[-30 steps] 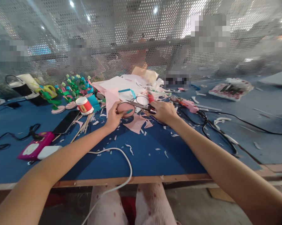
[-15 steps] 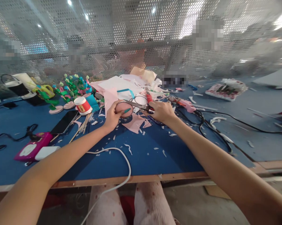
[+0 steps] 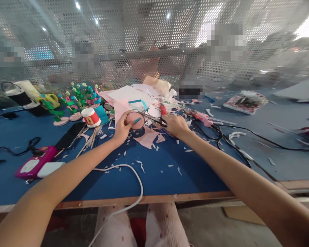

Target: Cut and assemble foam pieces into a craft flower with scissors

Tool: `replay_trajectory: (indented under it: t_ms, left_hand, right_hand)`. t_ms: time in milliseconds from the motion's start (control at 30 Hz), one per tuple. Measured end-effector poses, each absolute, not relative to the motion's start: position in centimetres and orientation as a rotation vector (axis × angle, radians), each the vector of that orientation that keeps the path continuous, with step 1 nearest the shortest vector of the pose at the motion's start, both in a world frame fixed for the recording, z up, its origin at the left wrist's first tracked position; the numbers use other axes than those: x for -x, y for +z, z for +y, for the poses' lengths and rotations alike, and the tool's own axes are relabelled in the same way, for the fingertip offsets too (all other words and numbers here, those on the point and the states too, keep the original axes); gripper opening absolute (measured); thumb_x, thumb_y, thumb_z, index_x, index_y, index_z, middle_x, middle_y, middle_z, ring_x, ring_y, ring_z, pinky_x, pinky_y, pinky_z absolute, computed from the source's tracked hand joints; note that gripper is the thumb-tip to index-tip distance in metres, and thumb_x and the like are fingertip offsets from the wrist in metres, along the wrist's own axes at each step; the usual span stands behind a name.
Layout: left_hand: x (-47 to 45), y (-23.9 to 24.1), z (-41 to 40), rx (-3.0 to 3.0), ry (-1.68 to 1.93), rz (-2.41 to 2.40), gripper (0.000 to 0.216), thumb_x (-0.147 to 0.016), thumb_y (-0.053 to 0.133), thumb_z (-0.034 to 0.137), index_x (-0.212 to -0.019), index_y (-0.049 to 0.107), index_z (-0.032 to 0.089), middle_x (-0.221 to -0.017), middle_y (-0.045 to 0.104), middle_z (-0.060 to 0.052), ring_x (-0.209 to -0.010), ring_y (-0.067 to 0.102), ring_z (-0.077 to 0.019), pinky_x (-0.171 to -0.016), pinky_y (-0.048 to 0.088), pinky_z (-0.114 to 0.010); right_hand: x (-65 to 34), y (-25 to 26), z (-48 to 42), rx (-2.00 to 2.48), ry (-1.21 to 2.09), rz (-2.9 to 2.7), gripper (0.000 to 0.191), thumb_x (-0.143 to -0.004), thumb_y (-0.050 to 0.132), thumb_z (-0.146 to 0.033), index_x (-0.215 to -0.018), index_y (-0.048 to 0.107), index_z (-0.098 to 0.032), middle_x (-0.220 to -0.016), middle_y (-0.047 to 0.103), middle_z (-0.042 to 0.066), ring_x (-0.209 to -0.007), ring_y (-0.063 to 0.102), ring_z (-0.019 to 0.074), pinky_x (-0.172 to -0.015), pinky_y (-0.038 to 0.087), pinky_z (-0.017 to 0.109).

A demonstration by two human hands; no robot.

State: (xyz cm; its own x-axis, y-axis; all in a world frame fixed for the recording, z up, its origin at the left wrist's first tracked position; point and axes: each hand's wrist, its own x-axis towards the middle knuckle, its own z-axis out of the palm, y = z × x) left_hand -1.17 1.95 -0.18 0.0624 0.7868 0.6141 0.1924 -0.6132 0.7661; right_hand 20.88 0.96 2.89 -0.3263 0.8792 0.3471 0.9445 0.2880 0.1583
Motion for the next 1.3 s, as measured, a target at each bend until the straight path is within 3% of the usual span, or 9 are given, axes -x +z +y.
replay_trajectory:
  t_ms: [167,467,600,833,1100,1300]
  left_hand:
    - [1.15,-0.14,1.89,-1.909,1.598,0.954,0.036,-0.073,0.061,0.030,-0.107,0.051,0.021,-0.113,0.056,-0.007,-0.108,0.051,-0.0197,-0.091,0.042,-0.031]
    - [1.21,-0.36,1.81,-1.986,1.594,0.996,0.033,-0.073,0.061,0.027,-0.104,0.050,0.021,-0.105,0.058,-0.005,-0.101,0.054,-0.0180,-0.086,0.043,-0.028]
    - [1.10,-0.12,1.41,-2.021,1.567,1.007,0.032,-0.074,0.060,0.025,-0.104,0.049,0.020,-0.103,0.057,-0.004,-0.097,0.054,-0.0174,-0.082,0.044,-0.027]
    - [1.05,0.20,1.02,-2.034,1.525,1.037,0.015,-0.075,0.058,0.022,-0.087,0.049,0.018,-0.076,0.051,0.001,-0.074,0.050,-0.0134,-0.063,0.041,-0.022]
    - [1.18,-0.41,1.55,-1.946,1.553,0.992,0.031,-0.073,0.061,0.029,-0.098,0.046,0.019,-0.092,0.054,-0.003,-0.087,0.053,-0.0159,-0.076,0.043,-0.026]
    - [1.15,-0.45,1.62,-1.941,1.555,1.017,0.024,-0.074,0.061,0.029,-0.091,0.047,0.019,-0.083,0.051,-0.001,-0.078,0.053,-0.0141,-0.070,0.043,-0.024]
  right_hand:
    - [-21.03,2.55,0.83,1.681,-0.516,-2.366,0.059,-0.082,0.023,-0.061,-0.092,0.059,-0.016,-0.090,0.066,0.011,-0.076,0.061,0.0212,-0.053,0.028,0.026]
    - [-21.45,3.02,0.63,1.677,-0.547,-2.378,0.057,-0.083,0.023,-0.060,-0.091,0.057,-0.016,-0.090,0.066,0.011,-0.078,0.060,0.0212,-0.053,0.025,0.026]
    - [-21.55,3.05,0.64,1.649,-0.563,-2.380,0.057,-0.083,0.022,-0.060,-0.090,0.057,-0.015,-0.088,0.066,0.009,-0.077,0.060,0.0208,-0.052,0.024,0.026]
    - [-21.60,2.77,0.70,1.640,-0.605,-2.356,0.054,-0.082,0.026,-0.059,-0.088,0.058,-0.016,-0.085,0.066,0.008,-0.075,0.060,0.0200,-0.052,0.024,0.026]
    - [-21.67,2.75,0.84,1.665,-0.575,-2.370,0.056,-0.082,0.024,-0.059,-0.089,0.058,-0.015,-0.086,0.066,0.010,-0.075,0.060,0.0203,-0.053,0.026,0.026]
    - [-21.85,2.89,0.93,1.646,-0.546,-2.419,0.058,-0.082,0.022,-0.062,-0.094,0.056,-0.016,-0.090,0.065,0.011,-0.077,0.059,0.0207,-0.054,0.026,0.026]
